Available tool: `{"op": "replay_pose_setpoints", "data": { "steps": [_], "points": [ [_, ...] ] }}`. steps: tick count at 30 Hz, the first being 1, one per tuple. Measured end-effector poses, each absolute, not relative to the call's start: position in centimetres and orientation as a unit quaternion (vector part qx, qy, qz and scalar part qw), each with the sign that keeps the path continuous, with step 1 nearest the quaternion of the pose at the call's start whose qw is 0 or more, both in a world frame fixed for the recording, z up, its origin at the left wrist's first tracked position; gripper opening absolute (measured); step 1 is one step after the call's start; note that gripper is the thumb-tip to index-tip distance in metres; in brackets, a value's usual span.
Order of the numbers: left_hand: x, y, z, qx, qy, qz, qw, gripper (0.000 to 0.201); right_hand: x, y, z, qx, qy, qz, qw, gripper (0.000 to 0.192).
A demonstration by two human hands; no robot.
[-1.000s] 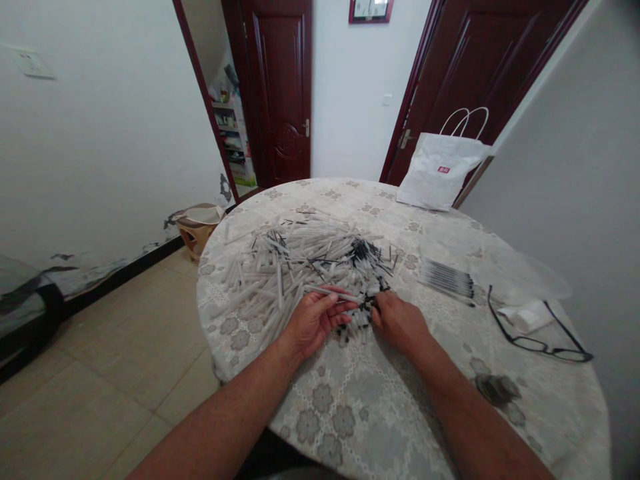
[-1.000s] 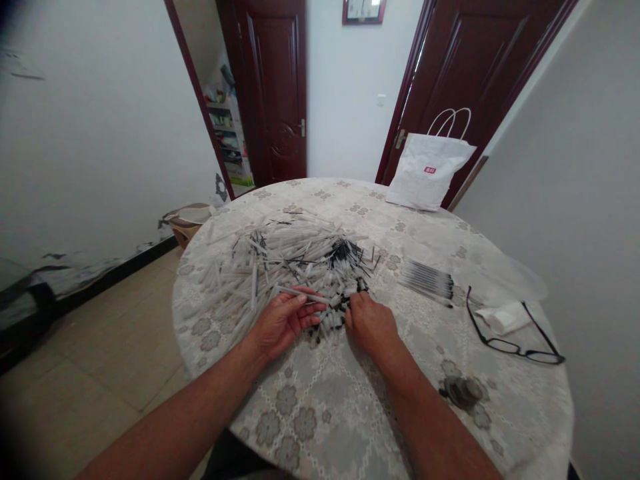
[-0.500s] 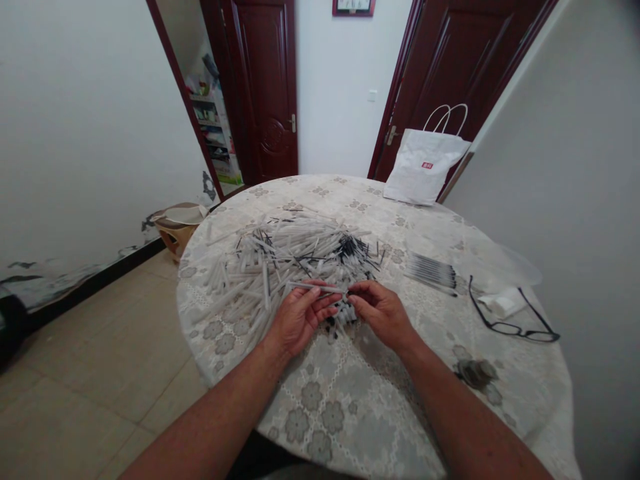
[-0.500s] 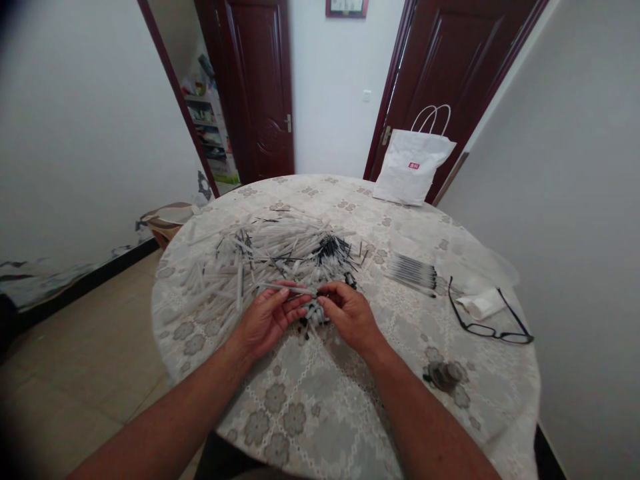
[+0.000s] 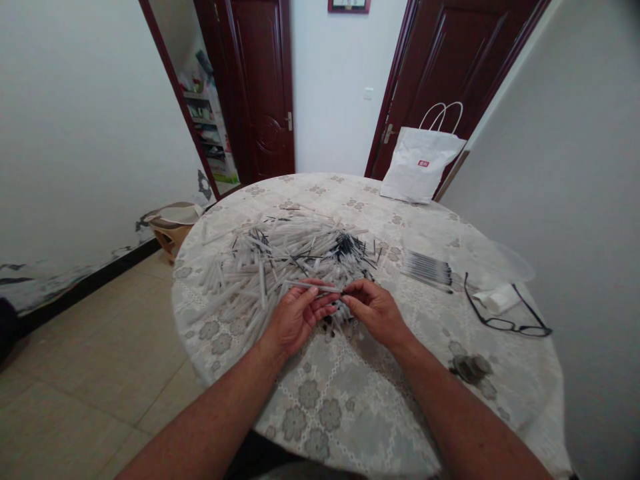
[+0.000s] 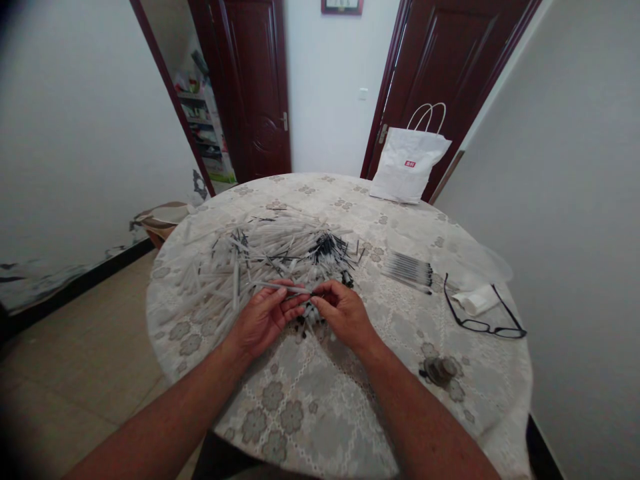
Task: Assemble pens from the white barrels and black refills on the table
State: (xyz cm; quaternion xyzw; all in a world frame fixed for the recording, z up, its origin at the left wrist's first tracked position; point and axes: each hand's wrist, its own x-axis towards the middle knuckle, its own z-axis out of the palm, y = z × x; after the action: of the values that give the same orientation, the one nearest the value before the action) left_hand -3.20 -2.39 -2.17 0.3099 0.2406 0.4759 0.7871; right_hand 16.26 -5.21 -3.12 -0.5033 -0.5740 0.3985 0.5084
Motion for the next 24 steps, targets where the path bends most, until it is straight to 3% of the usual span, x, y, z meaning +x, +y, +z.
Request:
{"op": "replay_pose_setpoints", "data": {
  "steps": [10, 18, 24],
  "points": [
    [-3.18, -2.58, -2.18, 0.324, 0.246, 0.470, 0.783, 0.020, 16.22, -5.33, -2.95, -0.504, -0.577, 0.389, 0.511, 0.022],
    [-3.10, -2.55, -2.40, 0.333, 0.272, 0.472, 0.770, 0.025, 16.26, -5.55, -2.83, -0.520, -0.634, 0.281, 0.499, 0.016],
    [-3.22, -2.61, -2.36, 0.337, 0.278, 0.471, 0.766, 0.028, 16.38, -5.76, -2.42, -0.546, -0.623, 0.296, 0.476, 0.026]
  ]
}}
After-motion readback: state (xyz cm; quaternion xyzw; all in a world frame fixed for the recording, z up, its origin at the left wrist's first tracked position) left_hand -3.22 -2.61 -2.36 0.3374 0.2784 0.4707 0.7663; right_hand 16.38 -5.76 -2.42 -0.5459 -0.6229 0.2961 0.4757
